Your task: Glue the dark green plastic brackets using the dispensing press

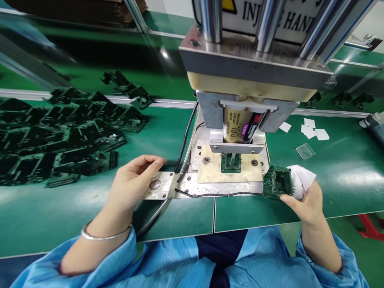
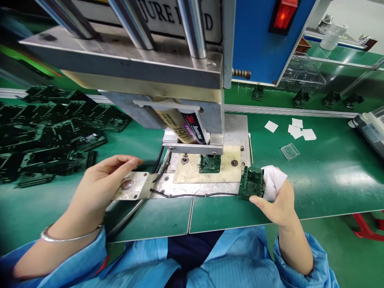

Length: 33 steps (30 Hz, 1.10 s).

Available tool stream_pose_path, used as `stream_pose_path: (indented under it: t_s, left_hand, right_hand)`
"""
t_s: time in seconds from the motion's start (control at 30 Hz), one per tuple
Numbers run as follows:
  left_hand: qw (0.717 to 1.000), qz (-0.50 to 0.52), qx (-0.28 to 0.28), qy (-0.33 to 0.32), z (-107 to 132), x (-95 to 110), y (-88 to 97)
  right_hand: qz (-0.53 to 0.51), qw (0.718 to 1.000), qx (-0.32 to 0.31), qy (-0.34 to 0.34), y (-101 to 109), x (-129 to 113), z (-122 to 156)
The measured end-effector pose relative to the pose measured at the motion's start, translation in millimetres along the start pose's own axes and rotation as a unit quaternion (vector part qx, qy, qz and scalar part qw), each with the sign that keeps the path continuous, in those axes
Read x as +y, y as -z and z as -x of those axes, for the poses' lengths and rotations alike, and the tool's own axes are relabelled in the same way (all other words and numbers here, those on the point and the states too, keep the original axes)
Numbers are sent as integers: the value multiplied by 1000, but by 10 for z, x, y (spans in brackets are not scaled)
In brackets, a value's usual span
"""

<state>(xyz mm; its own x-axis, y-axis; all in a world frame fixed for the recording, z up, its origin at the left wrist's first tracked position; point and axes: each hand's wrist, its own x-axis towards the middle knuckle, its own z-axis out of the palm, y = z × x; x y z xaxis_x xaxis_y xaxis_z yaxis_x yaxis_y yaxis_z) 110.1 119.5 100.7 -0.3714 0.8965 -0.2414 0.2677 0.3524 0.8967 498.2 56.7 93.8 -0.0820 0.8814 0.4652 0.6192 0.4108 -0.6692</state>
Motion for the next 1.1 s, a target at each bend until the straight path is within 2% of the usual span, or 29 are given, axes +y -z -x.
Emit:
stream_pose_path:
  t_s: [0.57, 0.63, 0.73, 0.8, 0.87, 0.97, 1.1]
  left_hand:
    - [1000, -14, 3, -18, 0, -12, -2]
    - [999, -43, 2, -17, 5, -20, 24]
    - [981, -163, 41, -99, 39, 42, 66]
    - [959, -229, 40, -164, 72, 145, 57]
    - [947, -244, -17, -210, 99, 276, -13]
    - [925, -220, -143, -273, 108, 455, -239]
    - [900, -179, -284, -278, 63, 563, -619]
  right_hand:
    - [-39, 999, -12, -12, 1, 12, 8]
    - [-37, 999, -11, -11, 20, -2, 0]
    - [-30, 999, -14, -12, 61, -42, -30]
    - [-26, 999, -15, -12, 77, -63, -48]
    - [-21, 1000, -14, -11, 74, -66, -51]
    - [-16, 1000, -12, -12, 44, -38, -26]
    - [-18, 1000, -12, -12, 23, -4, 15]
